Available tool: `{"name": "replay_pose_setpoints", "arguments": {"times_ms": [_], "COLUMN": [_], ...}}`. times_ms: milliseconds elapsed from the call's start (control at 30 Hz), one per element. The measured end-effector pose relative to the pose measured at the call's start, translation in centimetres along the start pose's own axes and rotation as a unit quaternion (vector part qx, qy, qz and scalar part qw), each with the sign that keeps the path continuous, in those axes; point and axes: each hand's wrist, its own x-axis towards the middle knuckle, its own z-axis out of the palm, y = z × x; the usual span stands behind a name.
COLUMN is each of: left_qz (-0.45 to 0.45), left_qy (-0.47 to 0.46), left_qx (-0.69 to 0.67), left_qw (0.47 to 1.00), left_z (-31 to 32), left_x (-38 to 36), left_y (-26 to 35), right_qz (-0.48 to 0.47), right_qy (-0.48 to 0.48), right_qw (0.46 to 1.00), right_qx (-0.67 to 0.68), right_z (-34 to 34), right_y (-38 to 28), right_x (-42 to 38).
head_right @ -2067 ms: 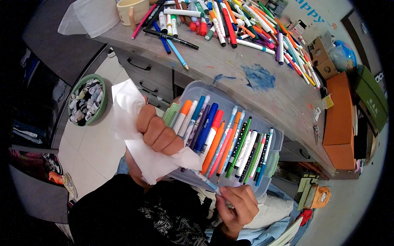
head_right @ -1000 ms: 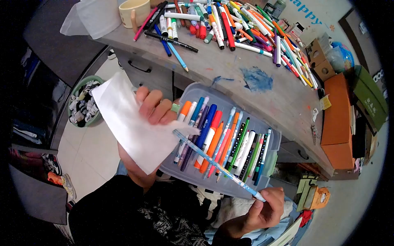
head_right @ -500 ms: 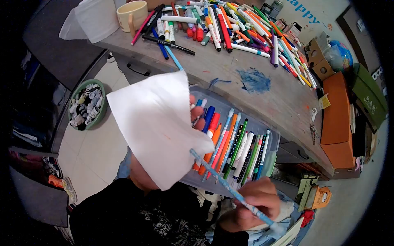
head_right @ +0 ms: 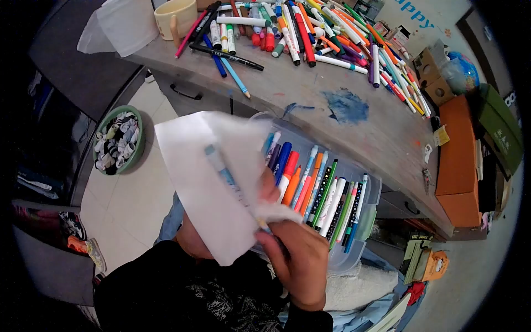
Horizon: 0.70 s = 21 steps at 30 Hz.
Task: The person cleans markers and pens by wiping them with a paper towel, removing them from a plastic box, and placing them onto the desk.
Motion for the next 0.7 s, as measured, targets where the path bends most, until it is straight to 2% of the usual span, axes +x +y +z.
{"name": "replay_pose_setpoints", "arguments": {"times_ms": [67,100,167,300,367,500,533,667,700], "left_qz": [0.057,0.056,0.052,0.091,0.153,0.138,0.135,0.133,0.125], "left_qy": [-0.032,-0.03,-0.162,-0.088,-0.109,-0.124,-0.154,-0.141,-0.172], "left_qx": [-0.16,-0.161,-0.182,-0.168,-0.206,-0.225,-0.213,-0.215,-0.215], "left_qw": [0.985,0.985,0.968,0.978,0.96,0.956,0.955,0.957,0.953], "left_z": [1.4,0.7,-0.7,0.3,0.2,-0.2,-0.4,-0.5,-0.9], "left_x": [0.9,1.2,1.9,1.1,1.3,1.5,1.7,1.9,2.3], "left_y": [-0.3,-0.3,-0.3,-0.3,-0.6,-0.8,-0.7,-0.5,-0.5], "right_qz": [0.018,0.02,0.013,0.02,0.027,0.01,0.003,-0.01,-0.01], "right_qy": [-0.04,-0.041,-0.058,-0.051,-0.052,-0.057,-0.056,-0.057,-0.057], "right_qw": [0.997,0.997,0.995,0.996,0.997,0.997,0.997,0.997,0.997], "right_qx": [-0.057,-0.057,-0.08,-0.069,-0.055,-0.05,-0.05,-0.046,-0.045], "right_z": [0.0,-0.2,-0.4,-0.4,-0.4,-0.8,-0.8,-0.8,-0.9], "right_y": [-0.1,-0.1,-0.1,-0.2,-0.3,0.2,0.1,0.4,0.4], "right_x": [0.0,-0.2,-0.4,-0.4,-0.4,-0.7,-0.6,-0.7,-0.7]}}
